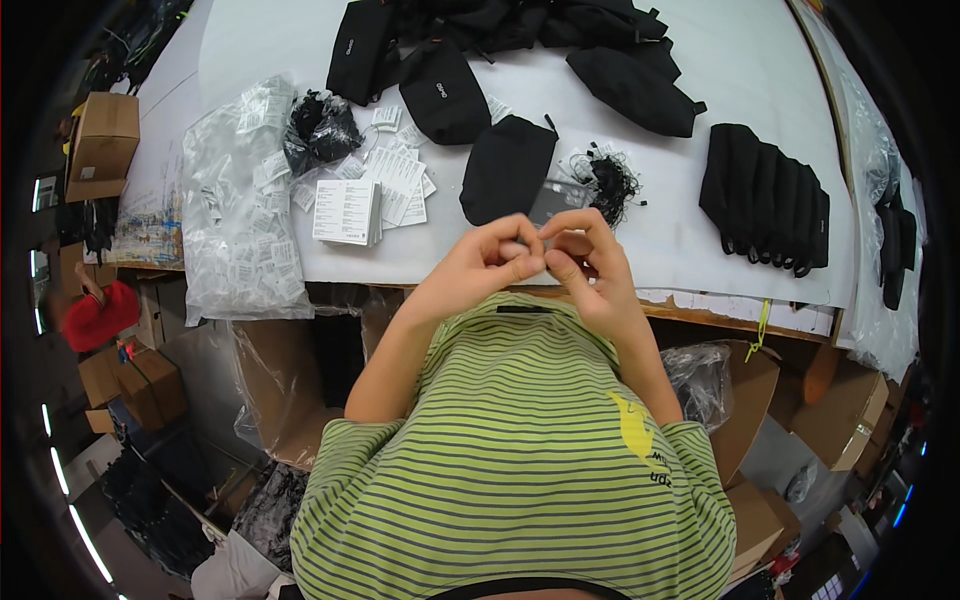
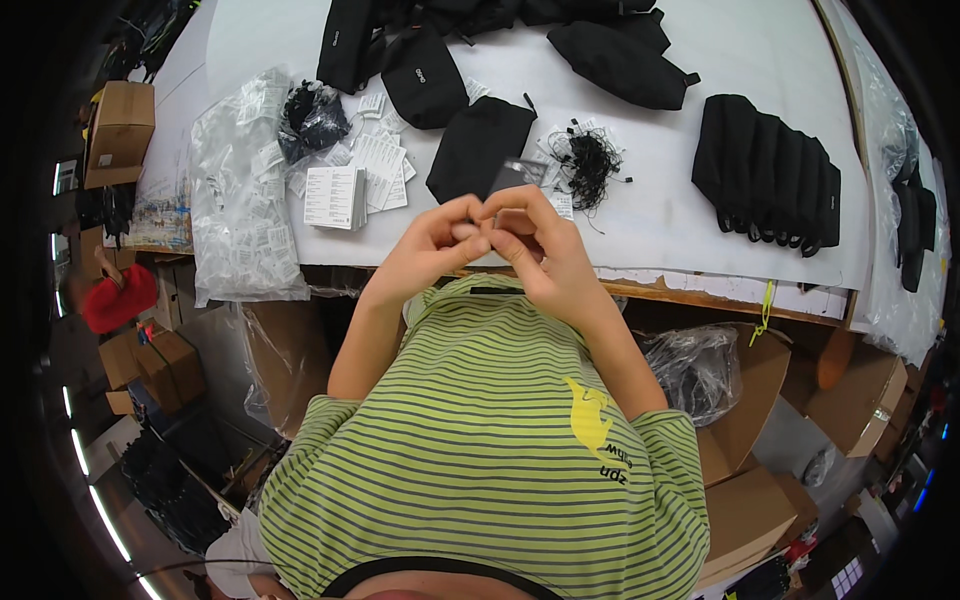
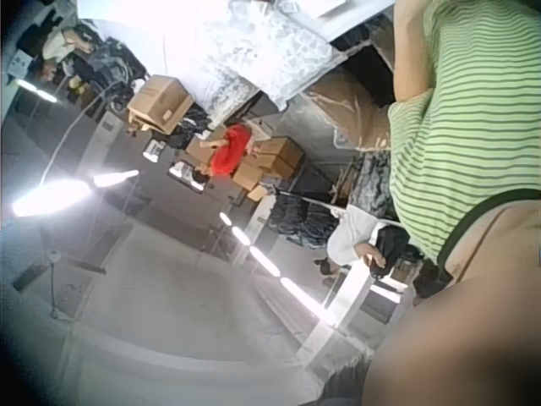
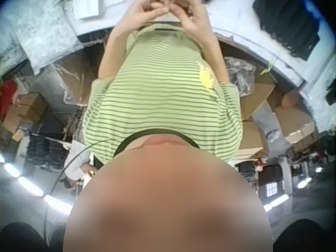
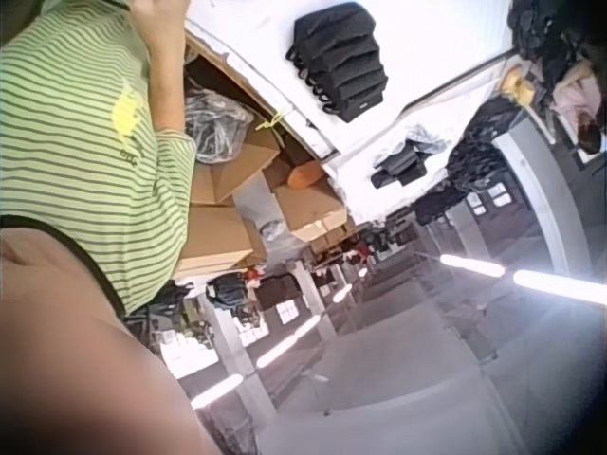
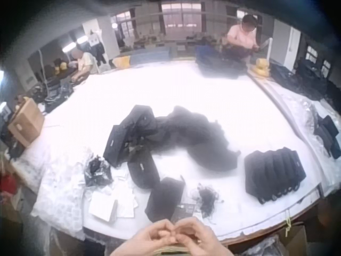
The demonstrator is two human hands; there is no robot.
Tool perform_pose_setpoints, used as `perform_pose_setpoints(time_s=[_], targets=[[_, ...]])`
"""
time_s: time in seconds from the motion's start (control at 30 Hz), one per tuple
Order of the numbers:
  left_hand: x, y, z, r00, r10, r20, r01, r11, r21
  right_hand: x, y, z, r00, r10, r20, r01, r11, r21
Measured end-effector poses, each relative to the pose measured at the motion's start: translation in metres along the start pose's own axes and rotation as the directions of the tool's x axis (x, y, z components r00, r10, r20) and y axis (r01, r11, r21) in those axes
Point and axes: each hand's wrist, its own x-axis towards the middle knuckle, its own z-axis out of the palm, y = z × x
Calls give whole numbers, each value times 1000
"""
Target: Insert instructional cards, labels, or accessory pieces inside fabric pouches/bags and organize them at a workstation.
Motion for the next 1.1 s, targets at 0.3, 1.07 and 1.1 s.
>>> perform_pose_setpoints(time_s=[0.3, 1.07, 1.1], targets=[[-6, -21, 11, 999, -1, 36, -10, 944, 331, 19, 11, -37, 947, 283, -149, -319, 874, -368], [-31, -8, -31, 659, 670, 342, -445, -19, 895, 9, -28, -14, 975, 205, 87, -149, 890, -430], [-33, -12, -31, 648, 670, 362, -451, -45, 891, 9, -22, -16, 963, 238, 123, -135, 828, -545]])
